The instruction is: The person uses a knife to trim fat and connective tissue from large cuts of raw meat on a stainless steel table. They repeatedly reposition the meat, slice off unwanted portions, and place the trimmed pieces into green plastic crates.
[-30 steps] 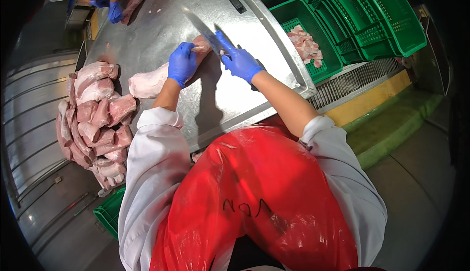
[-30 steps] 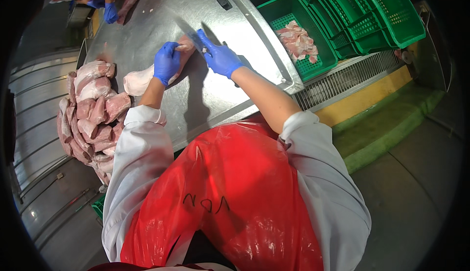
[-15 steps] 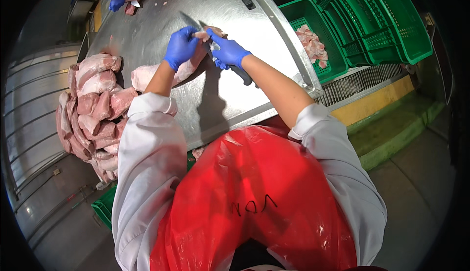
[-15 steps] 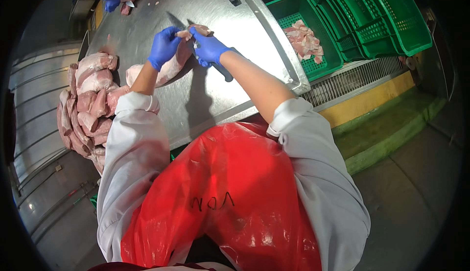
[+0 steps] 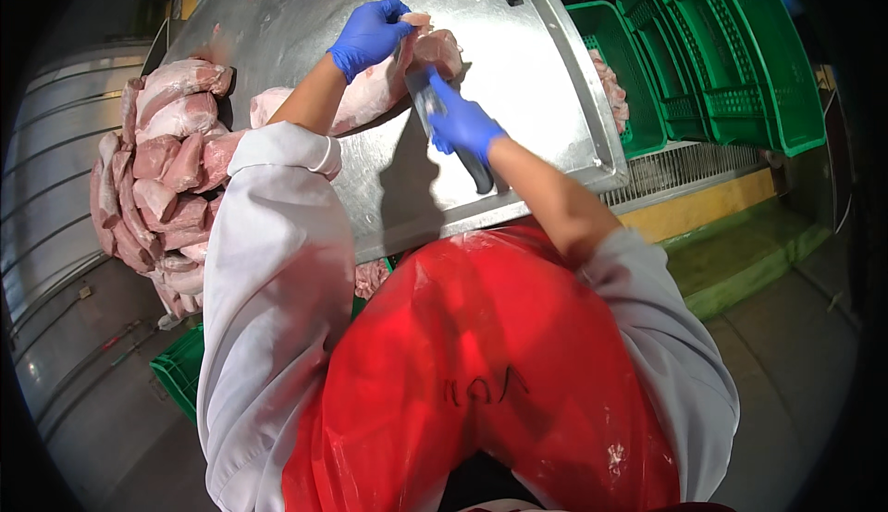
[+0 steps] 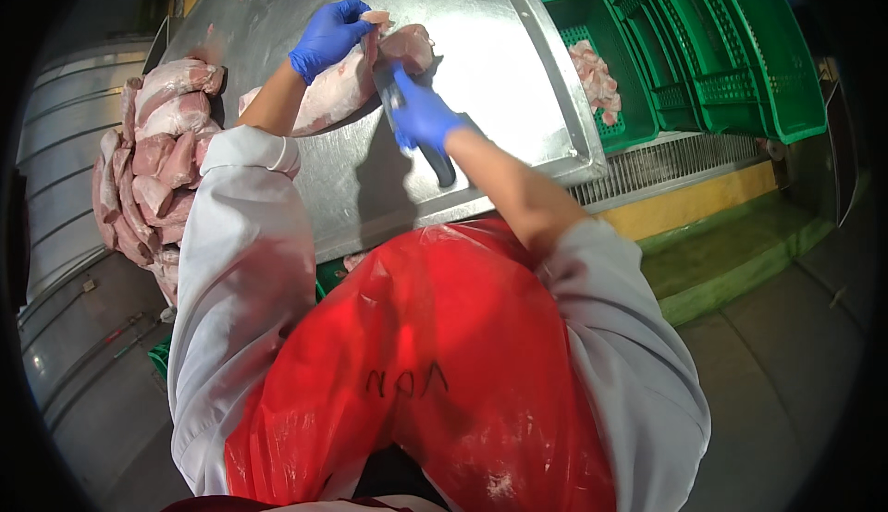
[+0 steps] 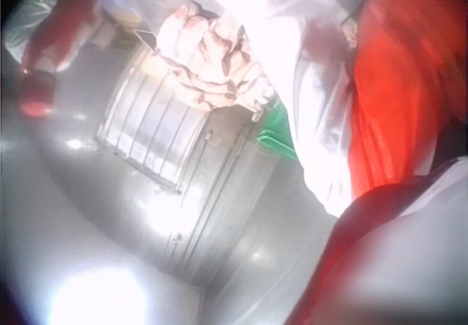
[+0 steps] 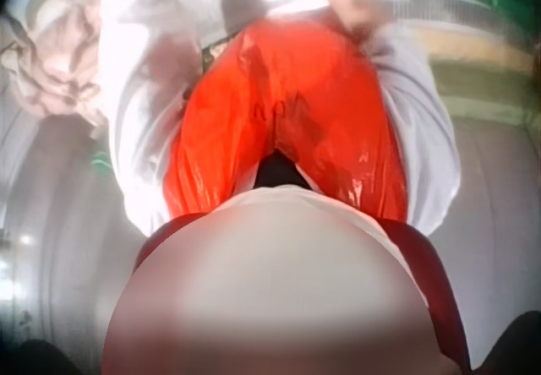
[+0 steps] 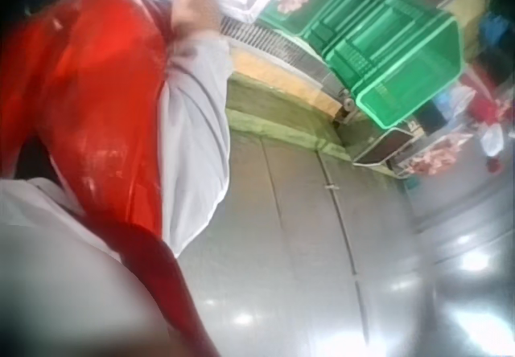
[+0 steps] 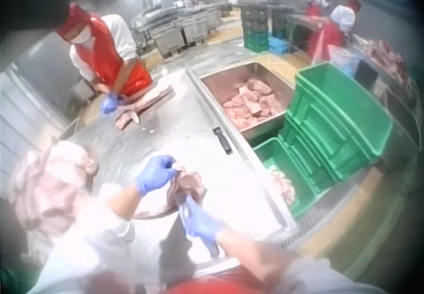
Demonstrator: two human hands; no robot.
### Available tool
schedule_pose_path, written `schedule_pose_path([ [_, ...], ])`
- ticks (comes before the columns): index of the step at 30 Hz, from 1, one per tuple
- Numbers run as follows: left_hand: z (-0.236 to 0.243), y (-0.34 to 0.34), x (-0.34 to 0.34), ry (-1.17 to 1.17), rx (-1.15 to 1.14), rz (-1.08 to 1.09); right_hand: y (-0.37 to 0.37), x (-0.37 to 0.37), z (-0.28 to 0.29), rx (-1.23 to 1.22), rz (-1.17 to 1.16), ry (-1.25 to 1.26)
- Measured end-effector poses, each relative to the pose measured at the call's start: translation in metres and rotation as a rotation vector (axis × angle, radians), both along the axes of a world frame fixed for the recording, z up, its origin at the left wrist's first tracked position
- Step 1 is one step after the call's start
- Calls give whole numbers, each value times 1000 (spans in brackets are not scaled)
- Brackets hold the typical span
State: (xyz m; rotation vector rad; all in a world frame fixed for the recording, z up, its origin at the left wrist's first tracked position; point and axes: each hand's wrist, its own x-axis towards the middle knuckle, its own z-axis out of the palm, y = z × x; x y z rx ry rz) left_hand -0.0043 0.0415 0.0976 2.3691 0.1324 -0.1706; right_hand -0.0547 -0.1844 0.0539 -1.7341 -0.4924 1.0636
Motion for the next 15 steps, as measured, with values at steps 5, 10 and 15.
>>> schedule_pose_path([
  [5, 15, -8, 0, 10, -40, -13, 19, -7, -2, 122, -101, 62],
  [10, 27, 5, -5, -5, 26, 51, 25, -24, -21, 88, -37, -110],
  [15, 54, -4, -9, -2, -84, 55, 19, -43, -23, 154, -60, -68],
])
